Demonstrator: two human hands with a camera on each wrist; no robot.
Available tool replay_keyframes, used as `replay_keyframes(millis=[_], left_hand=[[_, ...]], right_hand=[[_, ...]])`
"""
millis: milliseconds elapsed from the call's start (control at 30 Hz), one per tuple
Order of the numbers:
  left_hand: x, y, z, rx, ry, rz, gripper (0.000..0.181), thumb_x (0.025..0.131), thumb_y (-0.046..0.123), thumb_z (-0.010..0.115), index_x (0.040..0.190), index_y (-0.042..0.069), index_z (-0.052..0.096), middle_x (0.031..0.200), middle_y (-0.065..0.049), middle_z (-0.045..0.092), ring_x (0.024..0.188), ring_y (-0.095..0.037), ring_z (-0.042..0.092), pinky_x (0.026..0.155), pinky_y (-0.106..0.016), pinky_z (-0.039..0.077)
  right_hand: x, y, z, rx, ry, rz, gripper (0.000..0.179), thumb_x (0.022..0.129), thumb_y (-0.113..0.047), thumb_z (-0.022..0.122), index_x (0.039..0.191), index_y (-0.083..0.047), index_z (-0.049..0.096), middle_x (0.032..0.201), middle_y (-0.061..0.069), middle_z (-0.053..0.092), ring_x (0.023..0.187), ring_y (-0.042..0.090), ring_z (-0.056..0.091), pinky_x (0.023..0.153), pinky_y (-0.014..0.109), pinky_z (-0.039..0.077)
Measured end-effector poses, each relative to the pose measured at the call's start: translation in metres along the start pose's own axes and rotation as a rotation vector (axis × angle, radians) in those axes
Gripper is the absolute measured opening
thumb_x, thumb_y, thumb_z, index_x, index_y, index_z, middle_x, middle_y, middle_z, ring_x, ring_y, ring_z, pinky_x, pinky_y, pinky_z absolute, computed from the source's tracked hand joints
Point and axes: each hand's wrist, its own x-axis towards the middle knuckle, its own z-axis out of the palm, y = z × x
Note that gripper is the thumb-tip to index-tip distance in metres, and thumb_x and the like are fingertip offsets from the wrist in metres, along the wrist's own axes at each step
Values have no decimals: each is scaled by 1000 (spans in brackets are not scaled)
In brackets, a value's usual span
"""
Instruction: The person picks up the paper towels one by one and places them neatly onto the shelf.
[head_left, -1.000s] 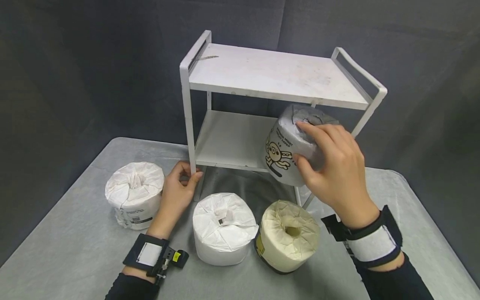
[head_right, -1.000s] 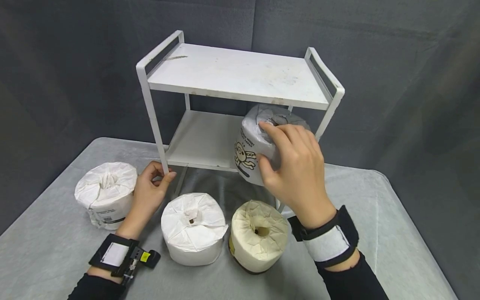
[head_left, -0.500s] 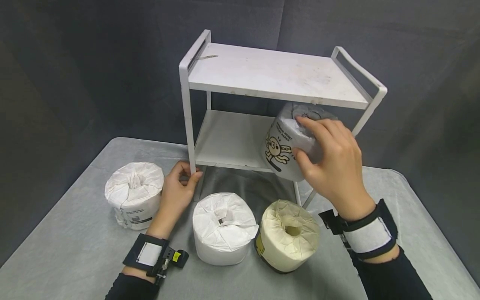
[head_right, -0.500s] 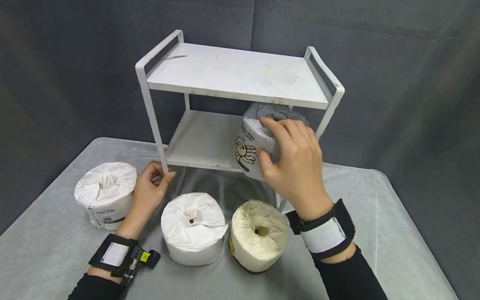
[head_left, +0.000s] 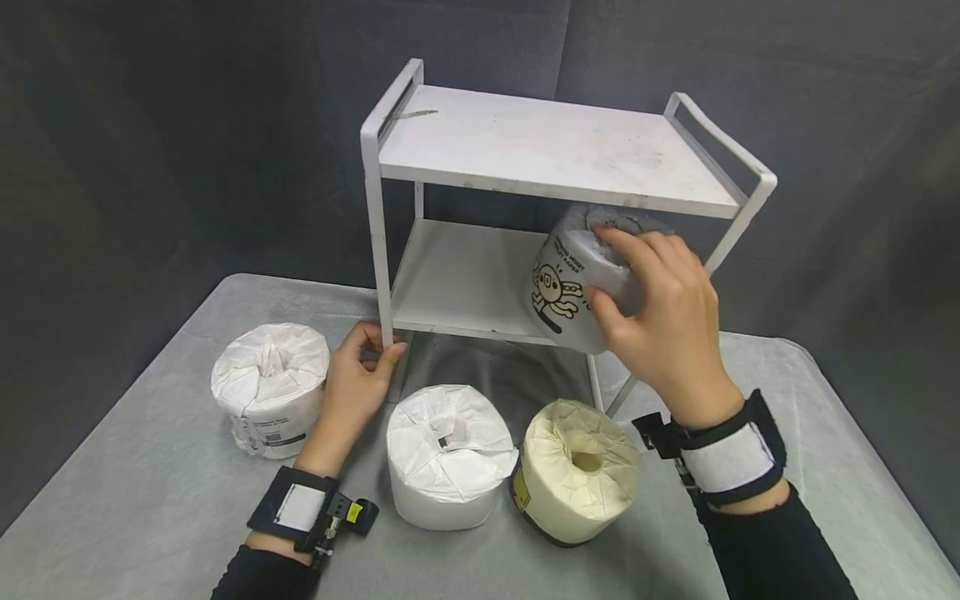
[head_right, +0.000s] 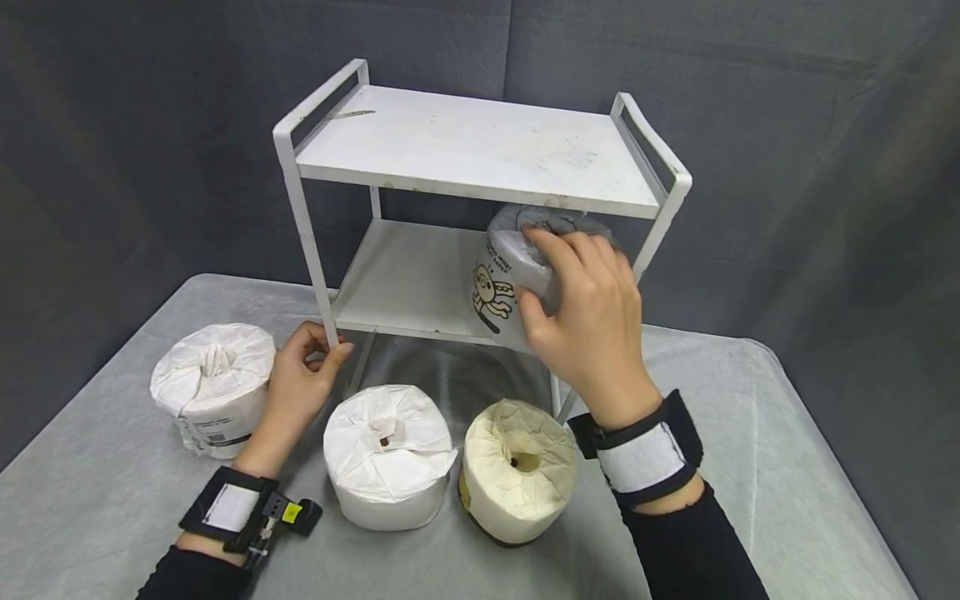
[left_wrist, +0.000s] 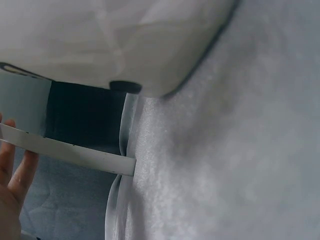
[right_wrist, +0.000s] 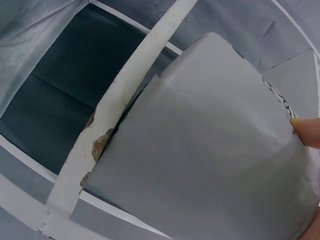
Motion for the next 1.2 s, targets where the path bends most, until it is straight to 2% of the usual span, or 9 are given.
replay_keyframes(millis=[233,533,767,1200], left_hand=[[0,1,1,-1,4,5,19,89,9,75,92,1,58,90,-12,64,82,-15,57,63,-15,49],[0,0,1,10,5,3,20,89,11,75,93,2,59,89,-11,64,82,-15,58,64,-17,50],[1,0,1,11,3,8,19,89,11,75,93,2,59,90,-11,64,82,-15,58,65,-20,51],[0,0,0,9,6,-3,19,89,9,75,92,2,58,90,-11,64,80,-13,57,63,-14,48]], right_hand=[[1,3,2,-16,-10,28,47,76,-7,73,123,-4,67,102,18,66,96,36,56,80,51,43],[5,5,4,-29,-32,49,48,76,-5,73,124,-5,67,111,18,67,106,37,57,91,55,42],[7,6,3,-30,-57,90,50,77,-4,74,126,-6,66,117,17,66,111,36,56,94,55,41],[13,6,5,-51,-106,119,49,78,-5,71,127,-7,66,123,18,64,117,38,54,98,57,39]])
